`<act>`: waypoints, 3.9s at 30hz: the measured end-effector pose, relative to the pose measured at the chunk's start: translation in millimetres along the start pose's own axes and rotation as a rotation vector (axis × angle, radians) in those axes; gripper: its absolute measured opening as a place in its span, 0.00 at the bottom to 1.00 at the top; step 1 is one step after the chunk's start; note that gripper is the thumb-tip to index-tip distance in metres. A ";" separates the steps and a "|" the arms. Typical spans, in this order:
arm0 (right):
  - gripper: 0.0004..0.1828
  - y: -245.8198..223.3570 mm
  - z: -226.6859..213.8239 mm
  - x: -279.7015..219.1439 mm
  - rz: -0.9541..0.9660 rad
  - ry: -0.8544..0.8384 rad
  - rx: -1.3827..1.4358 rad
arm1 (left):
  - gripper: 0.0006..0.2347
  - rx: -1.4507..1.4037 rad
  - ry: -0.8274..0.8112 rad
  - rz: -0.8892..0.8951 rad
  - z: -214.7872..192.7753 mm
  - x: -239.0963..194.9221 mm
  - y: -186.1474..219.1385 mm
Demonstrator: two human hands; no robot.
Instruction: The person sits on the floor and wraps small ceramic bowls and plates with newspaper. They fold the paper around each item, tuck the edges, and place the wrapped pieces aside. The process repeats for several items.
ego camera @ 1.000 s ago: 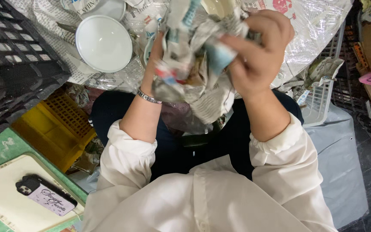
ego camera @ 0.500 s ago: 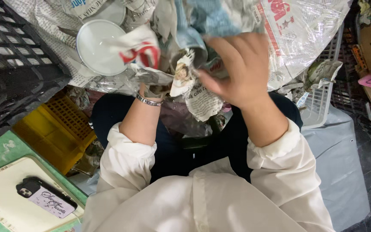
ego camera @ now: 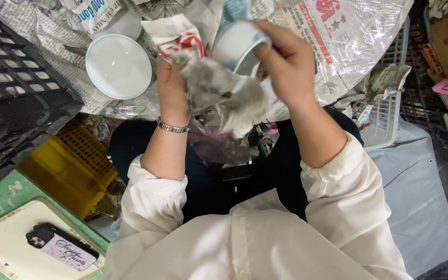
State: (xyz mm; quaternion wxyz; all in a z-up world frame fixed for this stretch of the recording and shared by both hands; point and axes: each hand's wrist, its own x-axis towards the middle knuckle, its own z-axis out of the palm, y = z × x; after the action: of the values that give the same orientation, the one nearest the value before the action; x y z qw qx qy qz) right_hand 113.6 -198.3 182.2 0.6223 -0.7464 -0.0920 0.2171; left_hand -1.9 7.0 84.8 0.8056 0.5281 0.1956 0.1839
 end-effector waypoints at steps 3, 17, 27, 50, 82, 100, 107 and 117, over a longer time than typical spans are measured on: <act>0.14 9.4 -12.8 12.7 -0.232 0.097 0.145 | 0.16 -0.155 0.034 -0.059 8.9 4.8 15.4; 0.11 59.4 -103.4 84.6 -0.300 0.282 0.152 | 0.16 -0.186 0.263 0.072 0.6 12.0 14.0; 0.14 77.7 -102.0 107.3 -0.233 0.273 -0.027 | 0.16 -0.245 0.235 0.053 5.0 11.4 20.5; 0.59 15.3 -59.4 -176.4 0.008 -0.214 0.452 | 0.16 -0.027 -0.391 -0.463 -18.1 -118.7 -99.7; 0.20 135.5 -144.7 -324.0 -0.008 0.186 0.089 | 0.50 0.740 -0.839 0.256 120.2 -255.0 20.1; 0.11 159.4 -167.7 -327.2 0.191 0.444 0.172 | 0.11 -0.035 -0.366 -0.682 32.4 -229.3 -19.0; 0.11 151.0 -178.2 -350.3 0.004 0.353 0.237 | 0.13 0.298 -0.599 -0.423 57.3 -244.1 -16.1; 0.15 50.8 -225.8 -382.2 -0.242 -0.398 0.470 | 0.16 0.043 -0.721 -0.434 93.9 -252.6 -40.0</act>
State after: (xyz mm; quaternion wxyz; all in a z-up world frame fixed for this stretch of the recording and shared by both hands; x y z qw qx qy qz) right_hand -133.7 -565.4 242.8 0.7687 -0.5088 -0.2473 0.2984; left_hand -166.6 -208.1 112.8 0.8313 0.5219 0.0119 -0.1908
